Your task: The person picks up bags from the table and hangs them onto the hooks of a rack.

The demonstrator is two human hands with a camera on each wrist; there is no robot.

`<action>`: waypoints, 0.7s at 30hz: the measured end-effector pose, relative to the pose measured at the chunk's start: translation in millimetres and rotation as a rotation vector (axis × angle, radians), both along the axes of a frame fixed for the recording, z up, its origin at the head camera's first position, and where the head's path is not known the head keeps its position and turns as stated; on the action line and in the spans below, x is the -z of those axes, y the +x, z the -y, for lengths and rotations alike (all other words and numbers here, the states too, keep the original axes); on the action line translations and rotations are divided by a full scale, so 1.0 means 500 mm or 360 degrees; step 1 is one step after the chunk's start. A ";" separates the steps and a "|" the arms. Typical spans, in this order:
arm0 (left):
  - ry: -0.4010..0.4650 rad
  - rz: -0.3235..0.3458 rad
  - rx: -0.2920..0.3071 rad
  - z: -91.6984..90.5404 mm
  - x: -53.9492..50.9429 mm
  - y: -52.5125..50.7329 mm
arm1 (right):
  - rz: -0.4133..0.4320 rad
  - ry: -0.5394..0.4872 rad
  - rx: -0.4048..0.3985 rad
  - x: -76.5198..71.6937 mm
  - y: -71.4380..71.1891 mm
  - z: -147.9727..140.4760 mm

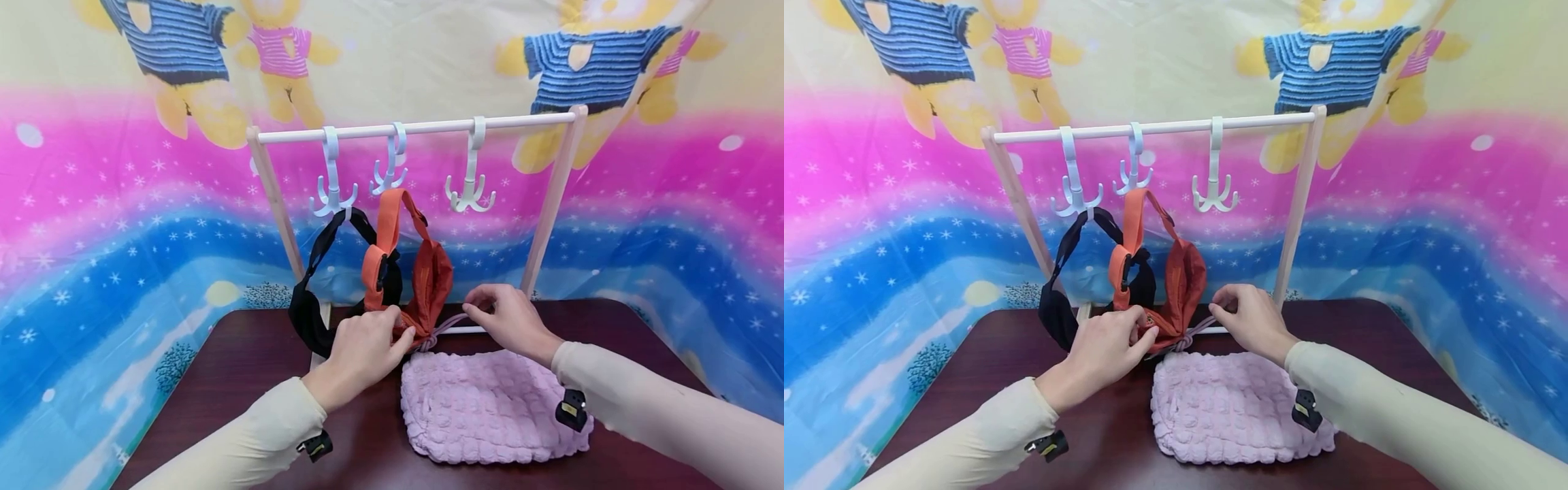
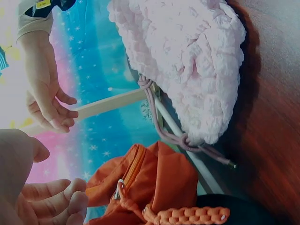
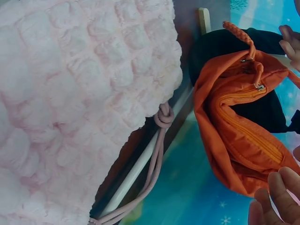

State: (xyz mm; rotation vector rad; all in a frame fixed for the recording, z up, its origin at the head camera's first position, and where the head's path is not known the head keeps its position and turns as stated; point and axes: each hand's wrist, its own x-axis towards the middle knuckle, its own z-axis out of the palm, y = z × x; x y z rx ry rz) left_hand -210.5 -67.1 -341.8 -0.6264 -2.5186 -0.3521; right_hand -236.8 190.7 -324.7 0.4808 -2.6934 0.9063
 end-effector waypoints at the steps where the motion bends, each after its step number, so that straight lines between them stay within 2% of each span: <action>1: -0.0004 0.0002 0.0004 -0.003 0.002 0.000 | -0.0002 0.0007 -0.0001 0.002 0.000 -0.001; 12: -0.0060 -0.0016 0.0026 -0.014 0.026 -0.001 | 0.0037 0.0089 0.0056 0.014 0.003 -0.017; 21: -0.0111 -0.0030 0.0052 -0.021 0.043 -0.005 | 0.0046 0.0102 0.0053 0.021 0.005 -0.030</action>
